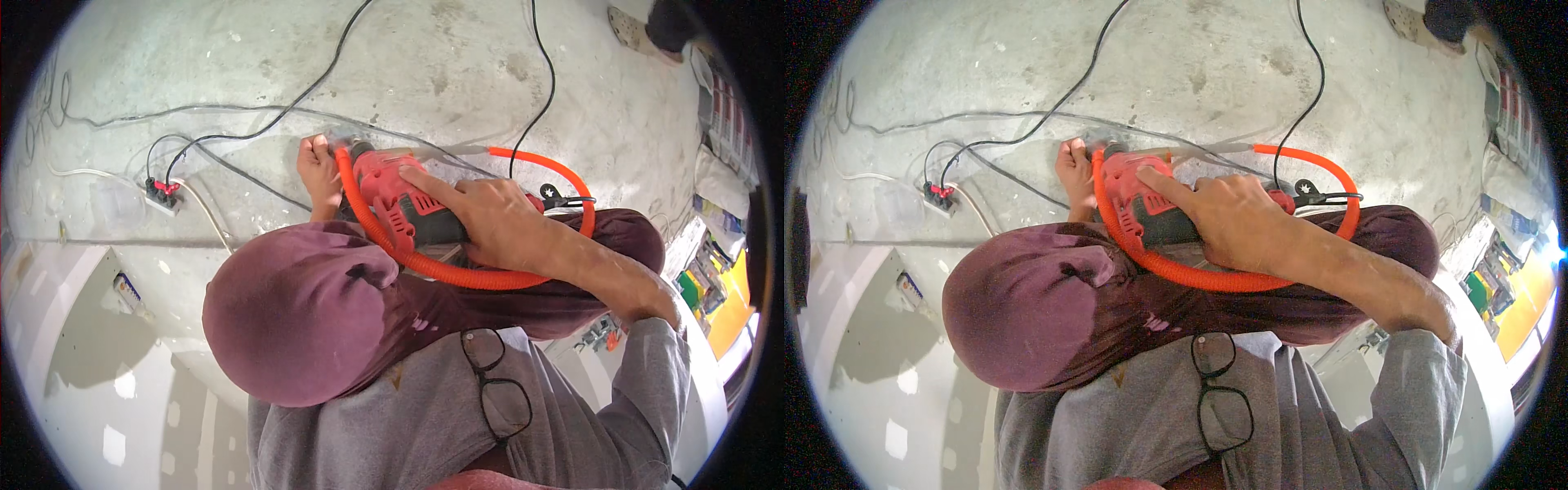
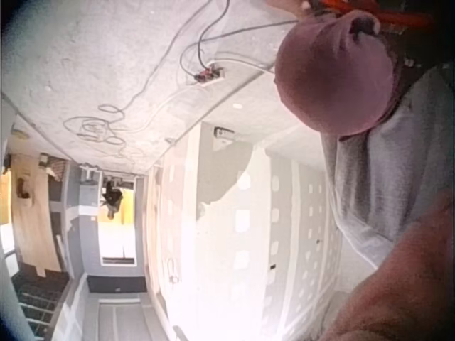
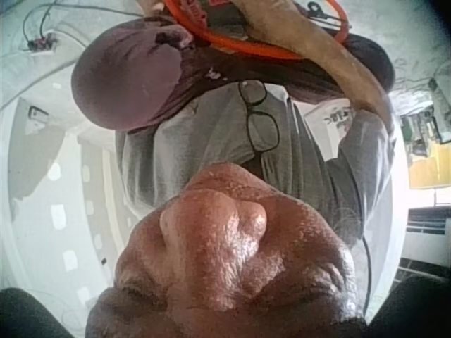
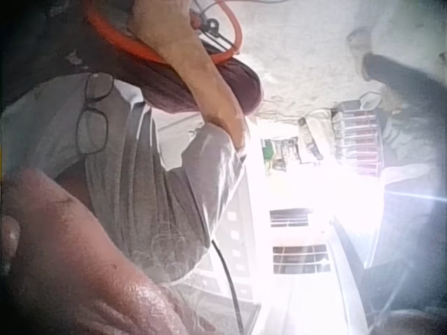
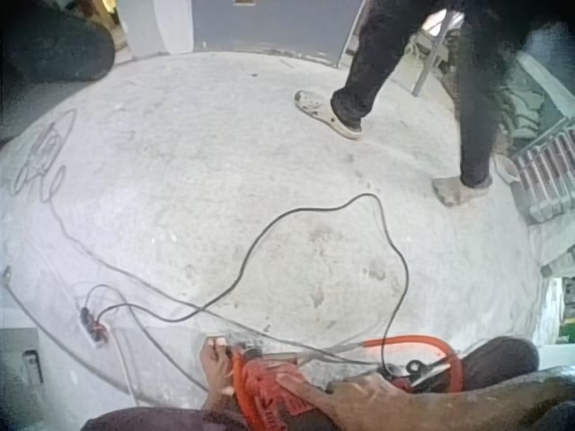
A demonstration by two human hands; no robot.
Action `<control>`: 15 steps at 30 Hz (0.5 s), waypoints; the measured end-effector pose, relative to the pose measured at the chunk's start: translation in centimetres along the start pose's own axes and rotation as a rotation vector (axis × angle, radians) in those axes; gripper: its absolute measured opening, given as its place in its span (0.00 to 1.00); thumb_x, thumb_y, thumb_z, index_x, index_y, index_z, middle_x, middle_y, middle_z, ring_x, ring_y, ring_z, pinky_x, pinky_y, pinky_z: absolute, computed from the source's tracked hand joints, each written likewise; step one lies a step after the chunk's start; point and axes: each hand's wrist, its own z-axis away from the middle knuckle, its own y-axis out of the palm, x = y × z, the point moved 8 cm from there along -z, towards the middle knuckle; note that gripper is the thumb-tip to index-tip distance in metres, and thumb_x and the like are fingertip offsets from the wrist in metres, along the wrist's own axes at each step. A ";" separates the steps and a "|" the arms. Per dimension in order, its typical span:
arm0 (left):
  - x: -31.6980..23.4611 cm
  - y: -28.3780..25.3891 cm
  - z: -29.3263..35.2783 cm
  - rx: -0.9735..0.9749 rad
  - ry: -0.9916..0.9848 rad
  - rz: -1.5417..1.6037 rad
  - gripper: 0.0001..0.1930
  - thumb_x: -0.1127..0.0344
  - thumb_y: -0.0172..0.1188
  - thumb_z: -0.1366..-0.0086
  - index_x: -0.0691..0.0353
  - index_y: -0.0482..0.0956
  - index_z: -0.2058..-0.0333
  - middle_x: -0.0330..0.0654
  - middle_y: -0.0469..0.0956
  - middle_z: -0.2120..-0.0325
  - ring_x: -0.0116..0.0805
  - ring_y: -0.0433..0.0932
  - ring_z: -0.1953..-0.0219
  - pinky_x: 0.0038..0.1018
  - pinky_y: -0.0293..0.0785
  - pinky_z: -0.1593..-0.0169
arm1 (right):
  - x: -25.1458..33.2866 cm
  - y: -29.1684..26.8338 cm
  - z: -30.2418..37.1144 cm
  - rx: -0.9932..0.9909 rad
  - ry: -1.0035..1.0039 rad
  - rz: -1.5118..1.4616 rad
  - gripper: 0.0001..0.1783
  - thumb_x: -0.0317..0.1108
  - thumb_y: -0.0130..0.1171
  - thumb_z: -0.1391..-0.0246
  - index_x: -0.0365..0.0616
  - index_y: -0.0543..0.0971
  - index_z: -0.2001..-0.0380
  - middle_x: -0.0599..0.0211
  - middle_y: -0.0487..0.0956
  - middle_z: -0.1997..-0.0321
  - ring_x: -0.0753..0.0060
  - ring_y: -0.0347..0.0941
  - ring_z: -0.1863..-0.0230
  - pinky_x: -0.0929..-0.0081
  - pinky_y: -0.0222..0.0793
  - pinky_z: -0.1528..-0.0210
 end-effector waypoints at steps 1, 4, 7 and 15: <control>-0.3 -0.1 0.0 -0.006 0.022 -0.073 0.12 0.64 0.53 0.20 0.63 0.74 0.65 0.29 0.67 0.78 0.17 0.62 0.77 0.23 0.64 0.74 | -0.1 0.1 -0.1 0.012 0.002 -0.002 0.62 0.28 0.73 0.56 0.60 0.52 0.20 0.51 0.83 0.61 0.42 0.84 0.58 0.49 0.79 0.56; -0.6 0.1 0.1 -0.014 0.001 -0.066 0.12 0.64 0.54 0.20 0.62 0.74 0.66 0.29 0.67 0.78 0.18 0.62 0.77 0.23 0.64 0.74 | 0.3 0.1 0.0 0.044 -0.002 0.041 0.61 0.29 0.73 0.55 0.59 0.52 0.20 0.50 0.83 0.62 0.42 0.84 0.59 0.49 0.78 0.57; -0.7 0.0 0.3 -0.020 0.002 0.064 0.12 0.64 0.54 0.20 0.62 0.75 0.66 0.29 0.68 0.78 0.18 0.63 0.76 0.24 0.64 0.74 | 0.5 -0.2 -0.1 0.054 0.016 0.020 0.60 0.30 0.73 0.54 0.59 0.52 0.20 0.50 0.83 0.63 0.43 0.84 0.60 0.48 0.78 0.57; 0.0 -0.3 -0.2 -0.020 0.032 -0.041 0.12 0.65 0.54 0.21 0.62 0.75 0.67 0.29 0.67 0.77 0.18 0.62 0.76 0.23 0.63 0.74 | 0.3 -0.3 -0.3 0.011 -0.003 0.003 0.60 0.28 0.71 0.54 0.59 0.53 0.20 0.49 0.83 0.65 0.42 0.84 0.60 0.47 0.78 0.57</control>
